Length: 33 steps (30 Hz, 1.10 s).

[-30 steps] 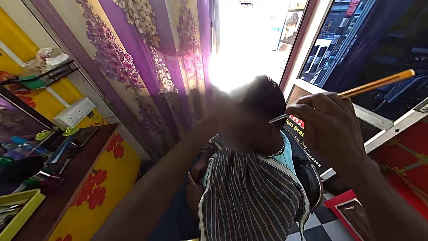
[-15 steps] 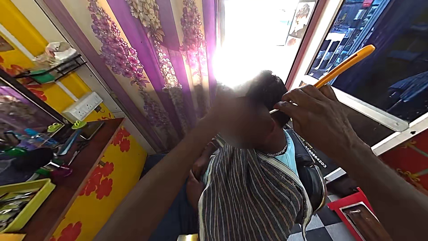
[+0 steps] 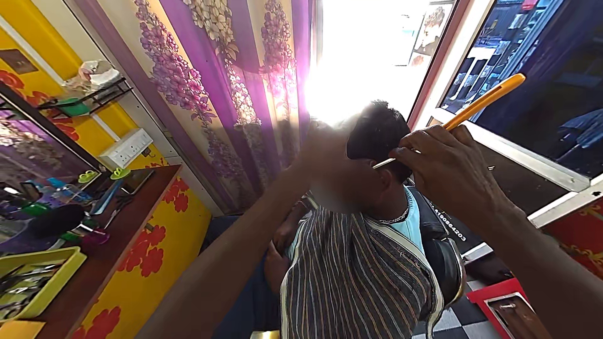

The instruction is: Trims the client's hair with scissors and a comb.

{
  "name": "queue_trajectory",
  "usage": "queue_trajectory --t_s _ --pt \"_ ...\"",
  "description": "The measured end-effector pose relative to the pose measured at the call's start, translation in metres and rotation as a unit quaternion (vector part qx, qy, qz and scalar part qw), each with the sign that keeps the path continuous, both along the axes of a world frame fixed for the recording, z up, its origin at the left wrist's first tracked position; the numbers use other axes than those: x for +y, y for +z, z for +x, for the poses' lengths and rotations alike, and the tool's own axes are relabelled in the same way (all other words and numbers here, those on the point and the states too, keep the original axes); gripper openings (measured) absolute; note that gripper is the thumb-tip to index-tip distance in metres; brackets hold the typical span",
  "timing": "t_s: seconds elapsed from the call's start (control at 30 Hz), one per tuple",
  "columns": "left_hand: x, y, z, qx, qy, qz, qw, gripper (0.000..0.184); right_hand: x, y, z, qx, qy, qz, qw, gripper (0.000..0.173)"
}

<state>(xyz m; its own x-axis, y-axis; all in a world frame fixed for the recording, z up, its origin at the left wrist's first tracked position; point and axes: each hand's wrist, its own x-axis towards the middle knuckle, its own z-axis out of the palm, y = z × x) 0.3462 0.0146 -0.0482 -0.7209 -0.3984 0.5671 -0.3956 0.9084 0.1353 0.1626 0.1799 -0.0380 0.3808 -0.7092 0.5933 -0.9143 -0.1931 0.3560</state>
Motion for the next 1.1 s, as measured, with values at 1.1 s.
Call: queue_trajectory --t_s 1.1 --pt "-0.019 -0.008 0.02 0.234 -0.046 0.006 0.971 0.067 0.053 -0.005 0.003 -0.25 0.019 -0.2 0.947 0.022"
